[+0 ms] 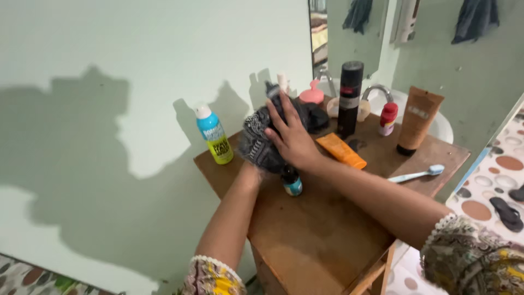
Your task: The person wipes a wooden table surface with a dark cloth, moving various toiletries and personal care items aside to clean underneath them. The person handles bottles, tubes, a toothbrush, and a hairbrush, wiping each item and the table surface before placing them back in an organized arrangement.
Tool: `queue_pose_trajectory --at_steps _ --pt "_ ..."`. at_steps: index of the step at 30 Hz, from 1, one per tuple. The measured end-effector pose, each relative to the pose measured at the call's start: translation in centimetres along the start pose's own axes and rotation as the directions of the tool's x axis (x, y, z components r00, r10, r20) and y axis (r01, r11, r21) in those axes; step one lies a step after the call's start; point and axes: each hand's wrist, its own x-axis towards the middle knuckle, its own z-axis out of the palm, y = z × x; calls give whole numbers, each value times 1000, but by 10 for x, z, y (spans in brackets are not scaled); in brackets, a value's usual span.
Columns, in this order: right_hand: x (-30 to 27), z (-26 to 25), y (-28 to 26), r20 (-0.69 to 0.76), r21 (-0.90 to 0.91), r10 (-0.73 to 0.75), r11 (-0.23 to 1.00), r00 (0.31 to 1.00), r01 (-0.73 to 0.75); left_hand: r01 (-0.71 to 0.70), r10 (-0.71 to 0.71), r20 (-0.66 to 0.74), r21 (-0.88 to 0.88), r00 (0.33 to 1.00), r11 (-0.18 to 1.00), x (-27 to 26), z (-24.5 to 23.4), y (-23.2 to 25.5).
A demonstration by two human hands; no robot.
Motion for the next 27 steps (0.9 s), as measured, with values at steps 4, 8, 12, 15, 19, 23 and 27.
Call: queue_pose_trajectory --at_steps 4,8,12,15,19,23,27 --pt "7 -3 4 -1 -85 -44 995 999 44 246 -263 27 -457 964 855 -2 2 -25" --pt "3 14 30 -114 25 -18 999 993 21 354 -433 196 -878 880 323 -3 4 -37" --pt "6 21 82 -215 327 315 915 924 -236 386 -407 339 -922 848 37 0 -2 -28" --pt "10 -7 117 -240 536 604 735 760 -415 298 -285 290 -954 914 -17 7 -7 -13" --pt "8 -30 110 63 909 786 209 615 -360 167 -303 128 -980 944 107 14 -13 5" --pt "6 -8 60 278 775 642 289 714 -562 146 -355 72 -971 932 188 13 -18 17" --pt "9 -4 38 530 619 413 409 741 -671 157 -434 39 -958 900 239 11 -21 17"
